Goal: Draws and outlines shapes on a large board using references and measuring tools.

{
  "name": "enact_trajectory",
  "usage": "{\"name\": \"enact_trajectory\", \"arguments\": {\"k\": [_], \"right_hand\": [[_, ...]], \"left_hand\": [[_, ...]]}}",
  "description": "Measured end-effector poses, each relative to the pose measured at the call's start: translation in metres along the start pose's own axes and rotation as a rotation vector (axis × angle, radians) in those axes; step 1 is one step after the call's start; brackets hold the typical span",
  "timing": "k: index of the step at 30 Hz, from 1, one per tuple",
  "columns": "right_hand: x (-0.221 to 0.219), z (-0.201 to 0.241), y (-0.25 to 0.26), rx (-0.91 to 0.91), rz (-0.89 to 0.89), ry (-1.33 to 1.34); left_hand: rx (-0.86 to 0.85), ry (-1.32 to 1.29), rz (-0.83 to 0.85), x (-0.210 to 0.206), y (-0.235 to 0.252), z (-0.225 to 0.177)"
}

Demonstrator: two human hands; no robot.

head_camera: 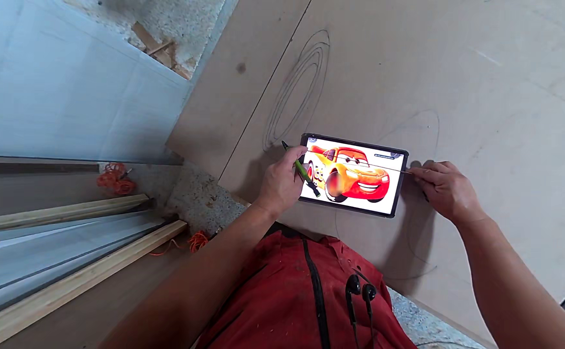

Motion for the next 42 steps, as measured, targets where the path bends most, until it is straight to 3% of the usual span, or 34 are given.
{"name": "enact_trajectory", "arguments": {"k": [36, 39, 42], "right_hand": [[0.001, 0.0, -0.002, -0.015, -0.006, 0.012], [0.006, 0.006, -0.018, -0.125, -0.096, 0.116], [0.001, 0.014, -0.055, -0.372, -0.258, 0.274]], "left_hand": [[-0.016, -0.011, -0.004, 0.001, 0.0, 0.0], [-0.065, -0.019, 0.0, 0.012, -0.001, -0.002], [-0.099, -0.054, -0.001, 0.026, -0.002, 0.012]]}}
Point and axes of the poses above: each hand's wrist, its own y-axis towards the middle knuckle, its own x-axis out of the back of the hand, z = x × y, the point moved 4 cm from there along y, towards the middle knuckle, and after that the axes turned 6 degrees about -x, right-handed, at the moved point
